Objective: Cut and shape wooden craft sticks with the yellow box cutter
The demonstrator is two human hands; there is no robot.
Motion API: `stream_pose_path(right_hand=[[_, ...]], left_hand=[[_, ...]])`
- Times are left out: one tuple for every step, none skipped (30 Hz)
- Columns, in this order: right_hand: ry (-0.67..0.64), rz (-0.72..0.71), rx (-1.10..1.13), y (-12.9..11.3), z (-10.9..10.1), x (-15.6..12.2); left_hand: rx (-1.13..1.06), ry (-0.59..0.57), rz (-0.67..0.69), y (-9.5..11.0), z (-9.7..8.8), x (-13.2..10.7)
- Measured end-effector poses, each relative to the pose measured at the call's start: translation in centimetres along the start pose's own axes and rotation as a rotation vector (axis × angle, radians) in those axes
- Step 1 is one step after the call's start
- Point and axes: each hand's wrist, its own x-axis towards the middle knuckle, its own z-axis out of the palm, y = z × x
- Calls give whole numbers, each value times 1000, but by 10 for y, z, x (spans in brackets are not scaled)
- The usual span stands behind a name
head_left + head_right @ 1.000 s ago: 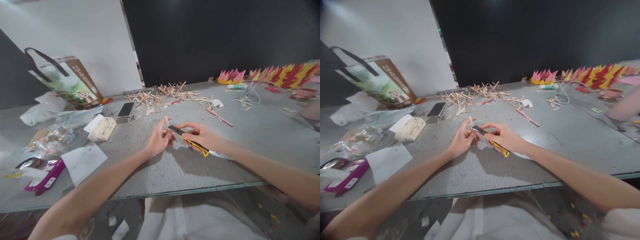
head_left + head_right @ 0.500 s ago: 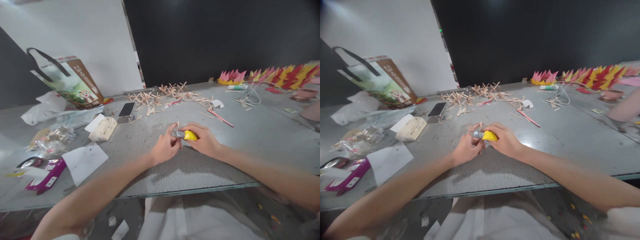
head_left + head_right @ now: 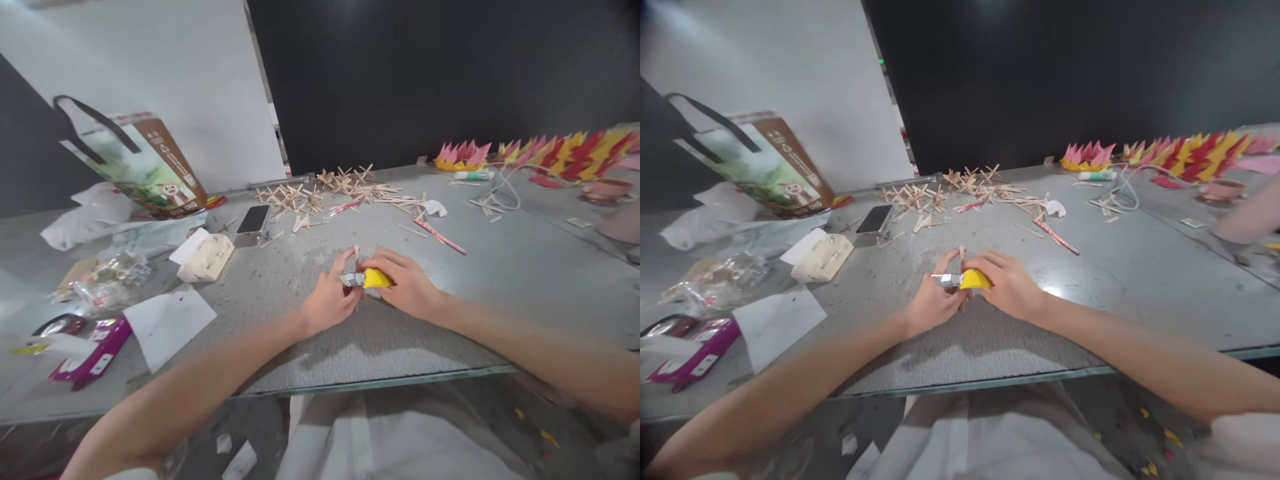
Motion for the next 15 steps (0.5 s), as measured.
stream_pose_path(right_hand=[[-10,-3,-9,0,0,0],[-21,-4,-21,0,0,0],[-32,-2,-36,1,0,0],[-43,1,-52,1,0,0],[-55,2,-67,1,0,0],[-69,1,-79,0,0,0],[-85,0,-90,0,0,0],[-102,0,-100,0,0,1],[-118,2,-110,-1,0,1],[-136,6,-119,-1,1,1],[-152,12,-128,-1,1,1],[-167,21,-134,-2,2,1],[-181,30,-136,-2,2,1],[-191,40,-133,-2,3,0],[-195,50,-124,-3,3,0]], left_hand=[[-3,-4,1,0,0,0],[-11,-9,1,-1,0,0],[-19,-14,-1,-2,0,0],[-27,-16,-4,-3,0,0],[-32,-16,-5,-4,1,1],[-34,-15,-6,-5,1,1],[-35,-14,-6,-6,1,1],[-36,-14,-3,-8,2,1],[-38,-14,3,-9,2,1],[-39,-17,11,-9,2,0],[-38,-19,20,-9,2,0],[-33,-19,28,-9,2,0],[-24,-17,33,-9,1,-1],[-15,-13,32,-8,1,-1],[-10,-8,27,-7,0,-1]])
